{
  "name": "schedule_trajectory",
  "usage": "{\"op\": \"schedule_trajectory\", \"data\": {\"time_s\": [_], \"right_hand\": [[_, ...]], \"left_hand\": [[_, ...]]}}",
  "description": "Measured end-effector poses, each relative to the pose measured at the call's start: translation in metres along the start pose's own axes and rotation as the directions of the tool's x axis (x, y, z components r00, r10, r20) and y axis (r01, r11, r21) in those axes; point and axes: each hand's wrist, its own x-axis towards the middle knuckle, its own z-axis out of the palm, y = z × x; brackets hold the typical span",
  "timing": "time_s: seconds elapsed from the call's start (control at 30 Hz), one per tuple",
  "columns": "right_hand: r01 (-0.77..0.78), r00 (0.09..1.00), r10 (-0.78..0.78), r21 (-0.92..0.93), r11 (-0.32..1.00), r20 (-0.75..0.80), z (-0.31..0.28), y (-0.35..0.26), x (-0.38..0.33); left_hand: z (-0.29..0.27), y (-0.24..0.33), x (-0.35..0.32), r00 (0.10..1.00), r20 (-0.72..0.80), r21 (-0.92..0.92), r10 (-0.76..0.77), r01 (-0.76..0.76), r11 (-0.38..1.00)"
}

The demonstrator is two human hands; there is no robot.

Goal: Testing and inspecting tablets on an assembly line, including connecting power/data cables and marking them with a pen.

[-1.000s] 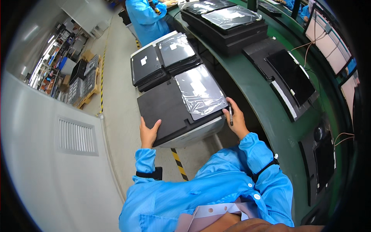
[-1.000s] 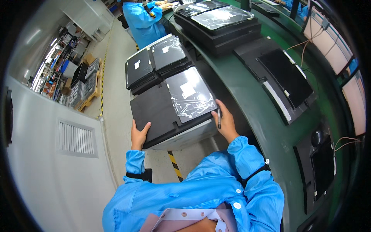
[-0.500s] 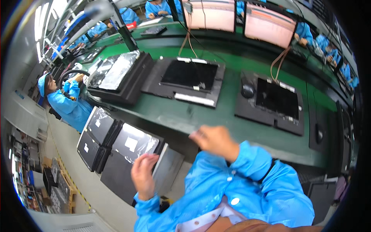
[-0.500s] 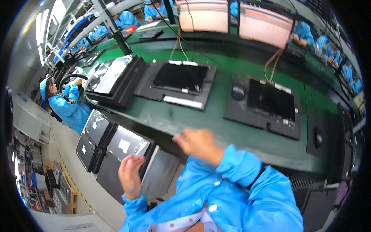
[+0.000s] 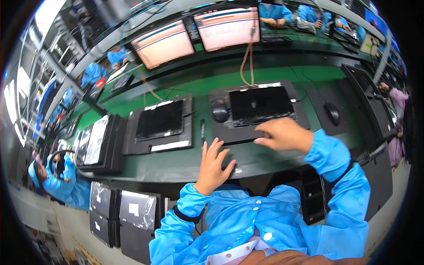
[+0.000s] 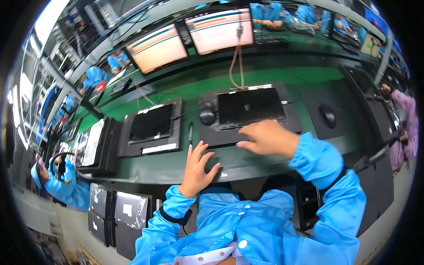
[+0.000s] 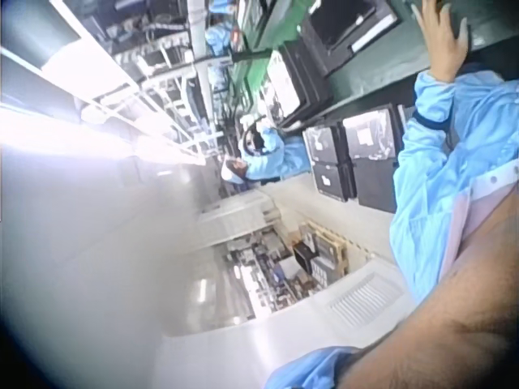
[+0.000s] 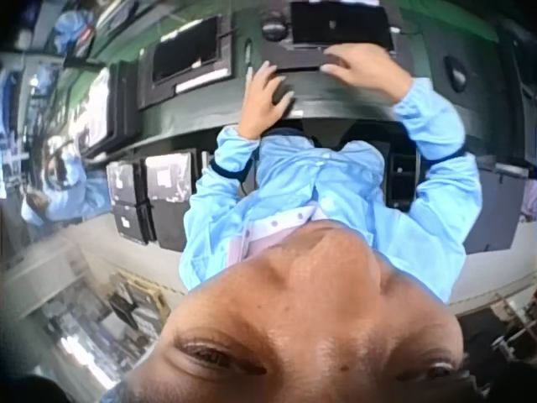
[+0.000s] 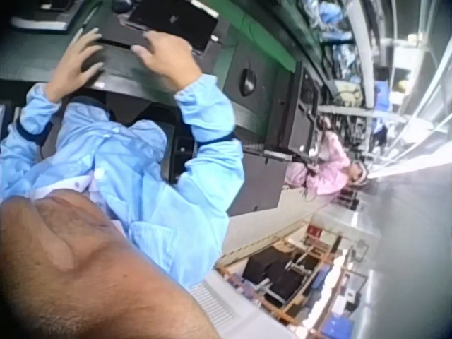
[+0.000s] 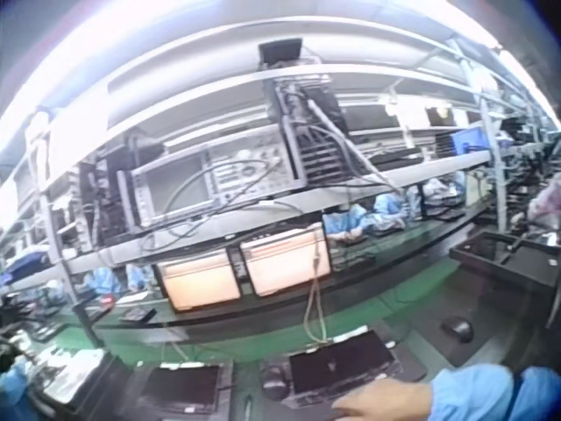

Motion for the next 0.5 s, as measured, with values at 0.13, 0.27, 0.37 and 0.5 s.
{"op": "schedule_trajectory", "data": {"time_s": [0.13,0.27,0.37,0.5], "right_hand": [[-0.235,0.969,0.247,-0.261,0.936,0.013,-0.052,0.071,-0.054],[-0.293,0.944,0.233,-0.266,0.918,-0.235,-0.041,0.136,-0.063],[-0.163,0.970,0.118,-0.212,0.963,-0.210,-0.025,0.173,-0.058],[-0.153,0.983,0.135,-0.157,0.976,-0.121,-0.013,0.195,-0.050]], "left_hand": [[0.030,0.024,0.026,1.000,0.028,-0.103,0.007,-0.004,0.995],[0.047,0.039,0.068,0.991,0.061,-0.028,0.118,-0.116,0.993],[0.055,0.027,0.113,0.985,0.087,0.026,0.150,-0.152,0.988],[0.068,0.009,0.148,0.976,0.169,0.112,0.137,-0.157,0.981]]}}
